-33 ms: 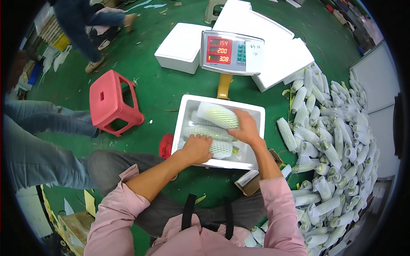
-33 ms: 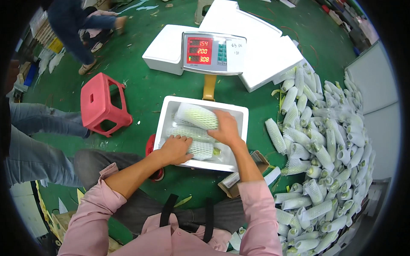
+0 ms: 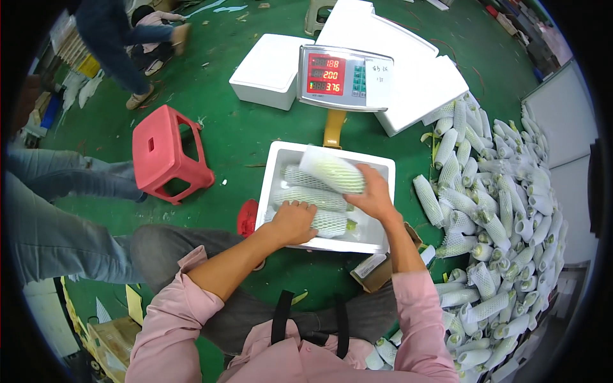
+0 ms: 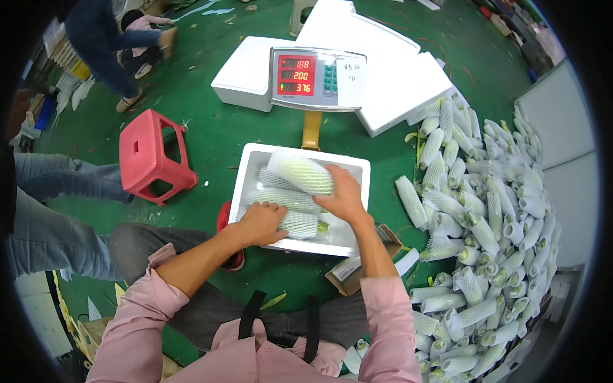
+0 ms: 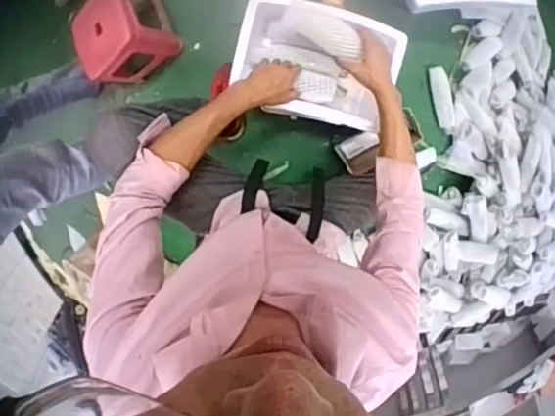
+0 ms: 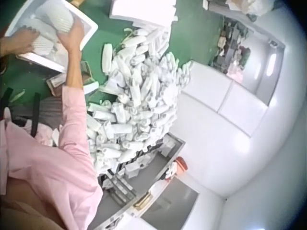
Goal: The person places ears of corn into a white foam container on a digital scale, then adds cold packs from a basket and closes the container with a lid.
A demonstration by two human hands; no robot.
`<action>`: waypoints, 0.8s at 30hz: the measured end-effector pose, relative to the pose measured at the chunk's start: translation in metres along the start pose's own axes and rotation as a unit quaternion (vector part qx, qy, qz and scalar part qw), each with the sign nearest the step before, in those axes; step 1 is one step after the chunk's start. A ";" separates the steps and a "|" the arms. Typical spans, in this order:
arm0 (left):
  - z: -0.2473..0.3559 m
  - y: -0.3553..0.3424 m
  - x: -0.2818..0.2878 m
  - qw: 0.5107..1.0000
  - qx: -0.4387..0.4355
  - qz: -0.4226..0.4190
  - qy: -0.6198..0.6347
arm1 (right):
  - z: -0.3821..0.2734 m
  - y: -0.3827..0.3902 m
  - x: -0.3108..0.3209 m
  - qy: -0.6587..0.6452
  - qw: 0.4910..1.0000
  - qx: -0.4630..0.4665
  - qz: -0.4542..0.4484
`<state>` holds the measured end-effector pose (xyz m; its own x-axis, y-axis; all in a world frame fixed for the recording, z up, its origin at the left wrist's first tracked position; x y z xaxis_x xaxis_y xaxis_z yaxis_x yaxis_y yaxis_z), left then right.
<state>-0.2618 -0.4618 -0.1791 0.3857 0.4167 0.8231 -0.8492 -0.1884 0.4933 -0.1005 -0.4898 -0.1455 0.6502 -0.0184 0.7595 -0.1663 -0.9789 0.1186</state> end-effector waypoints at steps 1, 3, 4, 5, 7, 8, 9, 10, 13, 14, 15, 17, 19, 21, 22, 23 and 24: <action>-0.003 -0.001 -0.004 1.000 -0.015 -0.005 0.006 | 0.004 0.022 0.021 -0.088 0.994 -0.027 0.057; -0.008 -0.009 -0.001 0.999 -0.021 0.000 0.030 | 0.012 0.060 0.050 -0.268 0.956 -0.044 0.110; -0.016 -0.021 0.005 0.997 -0.002 -0.018 0.079 | 0.019 0.084 0.065 -0.354 0.920 -0.042 0.163; -0.025 -0.032 0.007 0.991 0.017 -0.038 0.126 | 0.030 0.107 0.074 -0.438 0.872 -0.036 0.215; -0.040 -0.048 0.030 0.989 0.051 0.090 0.105 | 0.064 0.155 0.075 -0.604 0.744 0.005 0.286; -0.048 -0.057 0.031 0.988 0.069 0.101 0.097 | 0.078 0.174 0.062 -0.661 0.677 0.008 0.324; -0.051 -0.066 0.034 0.986 0.081 0.114 0.090 | 0.096 0.196 0.044 -0.716 0.614 0.002 0.331; -0.048 -0.072 0.040 0.982 0.091 0.151 0.073 | 0.098 0.218 0.035 -0.717 0.605 0.011 0.347; -0.023 -0.084 0.042 0.982 0.018 0.183 0.048 | 0.107 0.291 -0.006 -0.697 0.579 -0.050 0.420; -0.025 -0.086 0.033 0.980 -0.021 0.199 0.018 | 0.112 0.313 -0.024 -0.695 0.570 -0.078 0.432; -0.025 -0.089 0.028 0.981 0.001 0.192 -0.005 | 0.118 0.336 -0.041 -0.693 0.559 -0.109 0.442; -0.019 -0.084 0.037 0.978 0.012 0.209 0.002 | 0.124 0.379 -0.069 -0.704 0.503 -0.169 0.472; -0.004 -0.086 0.042 0.981 -0.004 0.192 -0.007 | 0.122 0.413 -0.081 -0.691 0.466 -0.202 0.514; 0.023 -0.082 0.048 0.968 -0.097 0.232 -0.010 | 0.121 0.430 -0.091 -0.701 0.445 -0.176 0.528; 0.035 -0.088 0.039 0.974 -0.151 0.171 0.008 | 0.116 0.432 -0.095 -0.702 0.425 -0.184 0.542; 0.045 -0.095 0.029 0.976 -0.195 0.095 0.014 | 0.115 0.427 -0.102 -0.706 0.421 -0.184 0.539; 0.051 -0.100 0.024 0.975 -0.216 0.040 -0.002 | 0.116 0.419 -0.111 -0.719 0.429 -0.185 0.515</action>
<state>-0.1487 -0.4785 -0.1942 0.3122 0.4121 0.8560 -0.9492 0.1729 0.2630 -0.1563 -0.9213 -0.2538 -0.1682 -0.7695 -0.6161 -0.8474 -0.2065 0.4892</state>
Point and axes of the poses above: each hand's wrist, its own y-axis away from the middle knuckle, its own x-axis out of the back of the hand, z = x × y, the point moved 9 cm from there along -y, towards the middle knuckle, and after that the axes turned 15 degrees about -z, right-handed, at the moved point
